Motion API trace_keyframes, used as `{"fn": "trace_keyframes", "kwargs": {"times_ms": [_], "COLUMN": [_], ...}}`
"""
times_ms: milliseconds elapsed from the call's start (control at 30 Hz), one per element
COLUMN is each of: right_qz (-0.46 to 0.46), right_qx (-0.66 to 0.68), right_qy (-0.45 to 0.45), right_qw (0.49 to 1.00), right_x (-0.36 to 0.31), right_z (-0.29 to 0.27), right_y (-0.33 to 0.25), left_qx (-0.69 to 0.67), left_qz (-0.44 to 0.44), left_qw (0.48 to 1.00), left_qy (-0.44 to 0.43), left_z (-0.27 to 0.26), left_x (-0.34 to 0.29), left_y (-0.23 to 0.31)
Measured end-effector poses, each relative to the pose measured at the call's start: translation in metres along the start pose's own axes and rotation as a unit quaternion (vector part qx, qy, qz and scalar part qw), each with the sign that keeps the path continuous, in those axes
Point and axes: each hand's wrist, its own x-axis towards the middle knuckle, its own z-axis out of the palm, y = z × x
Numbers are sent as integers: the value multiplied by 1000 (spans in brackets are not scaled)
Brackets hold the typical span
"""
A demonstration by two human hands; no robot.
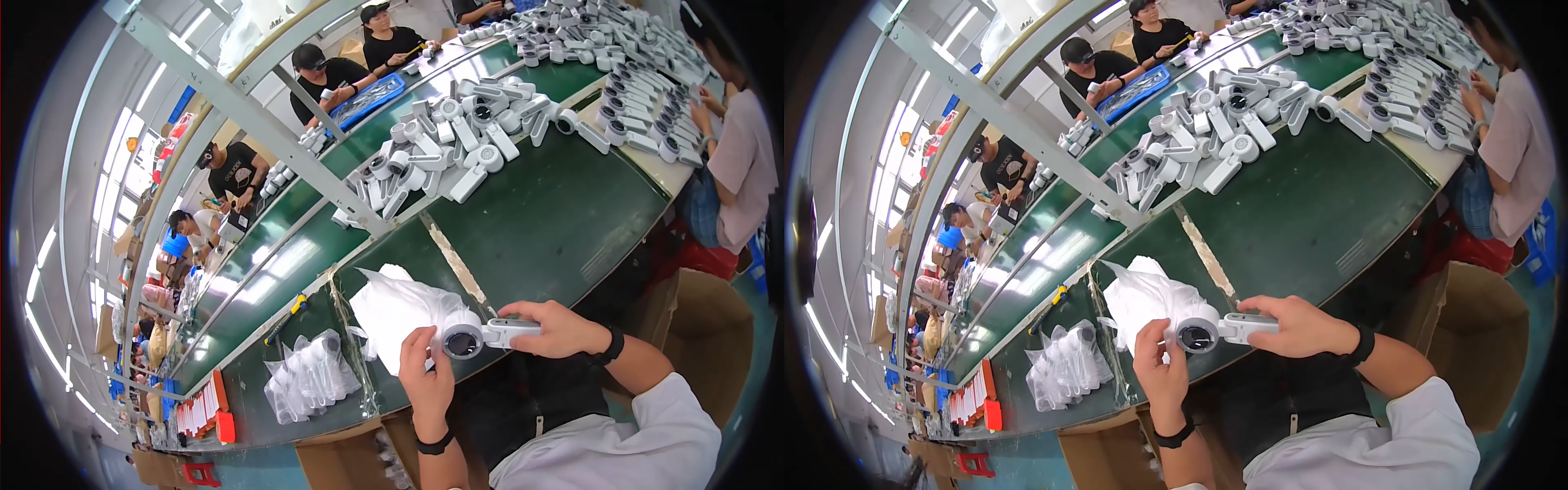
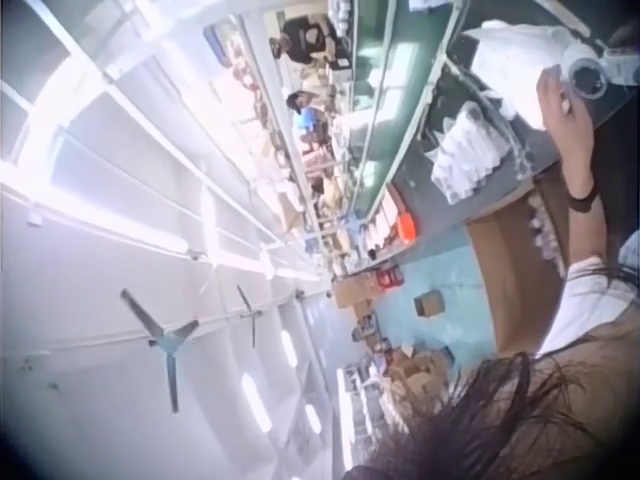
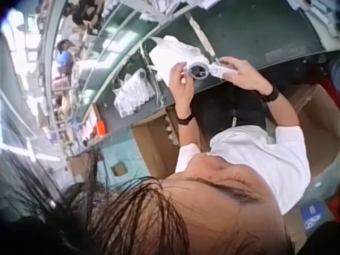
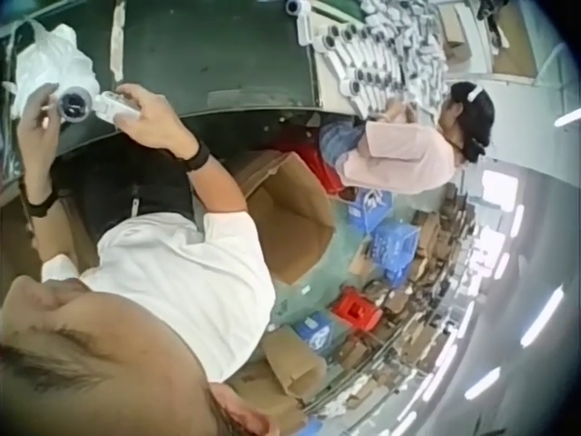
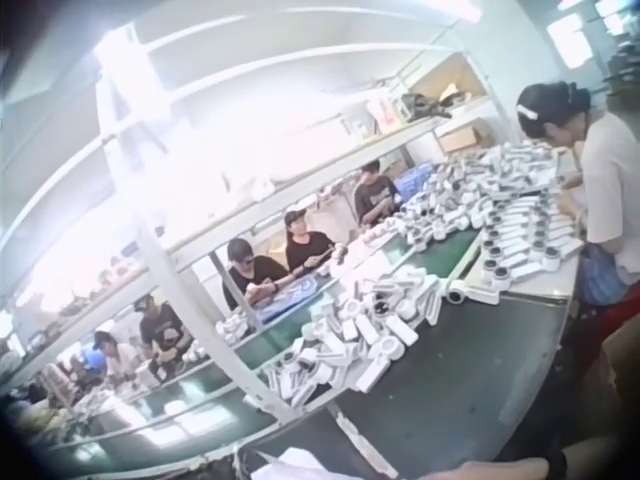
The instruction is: The person picks up a handheld fan from a pile, fits a circular component onto it, and wraps it in a white sheet before sliding it into a plastic bag. They then place the bagged fan into a cardboard box and repeat the process with another fan.
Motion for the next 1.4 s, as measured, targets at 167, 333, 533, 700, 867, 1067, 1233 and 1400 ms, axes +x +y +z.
{"fn": "trace_keyframes", "kwargs": {"times_ms": [167, 333, 533, 700, 867, 1067, 1233, 1400], "right_qz": [15, 95, 110, 92, 39, 12, 105, -1], "right_qx": [37, 182, 233, 206, 77, 16, 152, -17], "right_qy": [-18, -48, -75, -83, -35, 50, 59, 86], "right_qw": [999, 978, 963, 971, 996, 999, 981, 996], "right_x": [4, 6, 9, 16, 18, 21, 20, 21], "right_z": [-1, 1, 7, 9, 19, 41, 56, 63], "right_y": [0, 3, 8, 14, 13, 11, 3, 7], "left_qx": [-1, -50, -68, -126, -2, 92, 69, 182], "left_qz": [12, -30, -58, -62, 7, 93, 115, 108], "left_qw": [998, 993, 989, 976, 988, 987, 987, 976], "left_qy": [-64, -99, -118, -165, -156, -91, -86, -57], "left_z": [-12, -19, -21, -28, -30, -16, -4, -5], "left_x": [5, 7, 8, 9, 13, 11, 5, 9], "left_y": [-1, -4, -1, 3, 9, 18, 12, 13]}}
